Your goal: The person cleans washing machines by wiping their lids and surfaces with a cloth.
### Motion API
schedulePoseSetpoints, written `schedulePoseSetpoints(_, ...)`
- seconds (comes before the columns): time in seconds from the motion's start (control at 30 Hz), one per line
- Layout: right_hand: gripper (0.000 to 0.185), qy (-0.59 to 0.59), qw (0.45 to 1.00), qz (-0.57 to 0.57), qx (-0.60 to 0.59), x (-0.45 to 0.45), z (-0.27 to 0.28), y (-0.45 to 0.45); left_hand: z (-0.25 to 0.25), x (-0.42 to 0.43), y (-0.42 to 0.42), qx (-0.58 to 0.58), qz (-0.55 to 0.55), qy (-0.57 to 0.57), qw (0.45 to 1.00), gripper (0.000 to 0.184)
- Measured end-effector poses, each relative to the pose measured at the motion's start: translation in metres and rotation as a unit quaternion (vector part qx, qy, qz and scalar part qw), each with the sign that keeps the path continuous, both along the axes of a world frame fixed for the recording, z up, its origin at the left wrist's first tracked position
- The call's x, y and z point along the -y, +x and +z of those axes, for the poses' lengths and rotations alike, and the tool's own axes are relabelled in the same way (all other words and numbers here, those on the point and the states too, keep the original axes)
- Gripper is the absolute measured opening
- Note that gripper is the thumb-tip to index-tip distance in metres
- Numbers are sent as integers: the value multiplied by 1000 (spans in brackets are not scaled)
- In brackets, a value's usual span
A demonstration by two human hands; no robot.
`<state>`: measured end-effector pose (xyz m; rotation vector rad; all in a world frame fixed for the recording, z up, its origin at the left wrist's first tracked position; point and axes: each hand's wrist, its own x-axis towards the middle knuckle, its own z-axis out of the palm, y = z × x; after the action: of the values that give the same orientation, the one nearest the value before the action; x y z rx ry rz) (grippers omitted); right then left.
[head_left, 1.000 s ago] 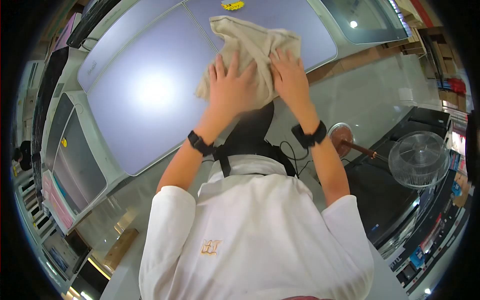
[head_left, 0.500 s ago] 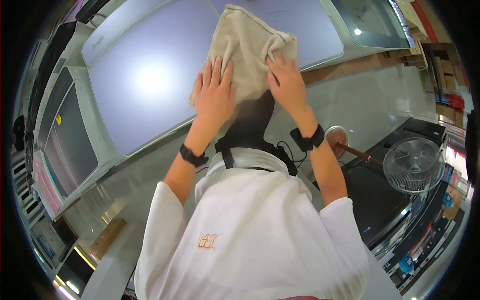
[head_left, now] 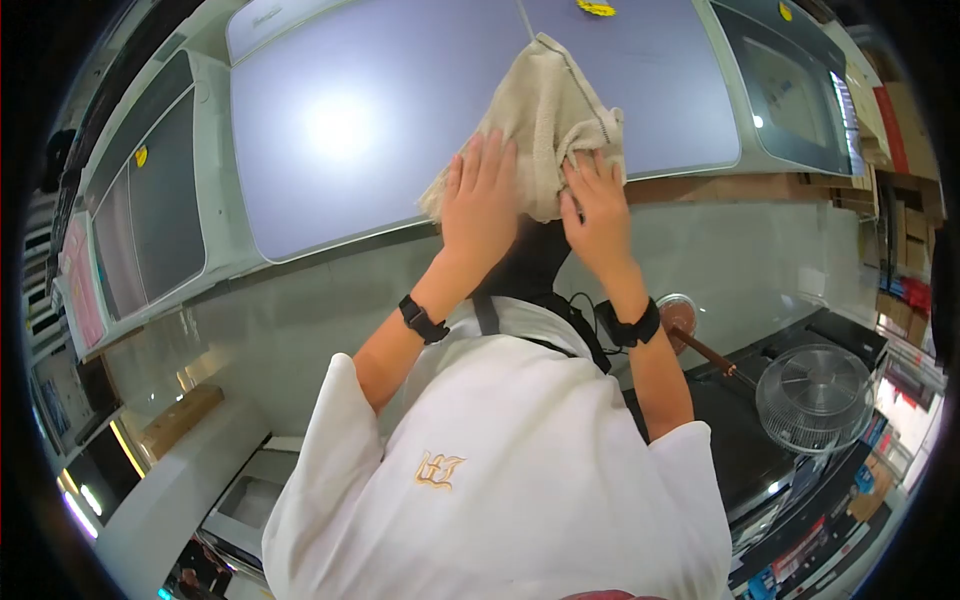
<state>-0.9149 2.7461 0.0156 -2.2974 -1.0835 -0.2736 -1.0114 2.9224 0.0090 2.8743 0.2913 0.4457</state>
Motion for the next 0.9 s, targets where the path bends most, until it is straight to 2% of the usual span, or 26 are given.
schedulePoseSetpoints(0.1,29,5,1000,19,-22,-18,2,23,4,-3,7,23,-1,-21,1000,57)
schedulePoseSetpoints(0.2,37,7,997,17,-69,-40,7,32,-2,-7,22,46,11,-6,999,56)
schedulePoseSetpoints(0.3,29,13,1000,17,6,-42,9,23,-8,-6,26,47,16,5,999,56)
schedulePoseSetpoints(0.5,35,-1,997,77,-29,22,-7,2,9,-11,-15,15,-26,-40,999,64)
schedulePoseSetpoints(0.6,35,-7,998,58,-10,35,-8,19,10,-21,-23,2,-52,-29,998,67)
schedulePoseSetpoints(0.67,36,-10,1000,21,-10,22,-8,38,1,-29,-16,-14,-59,17,998,68)
schedulePoseSetpoints(0.77,38,-3,999,-45,-4,-22,-7,56,-3,-24,8,39,-17,3,999,65)
schedulePoseSetpoints(0.87,39,-23,999,0,25,-70,-9,49,-9,-8,47,39,51,49,997,59)
schedulePoseSetpoints(0.9,39,-15,1000,14,-4,-68,-5,48,-10,-8,48,52,40,32,997,59)
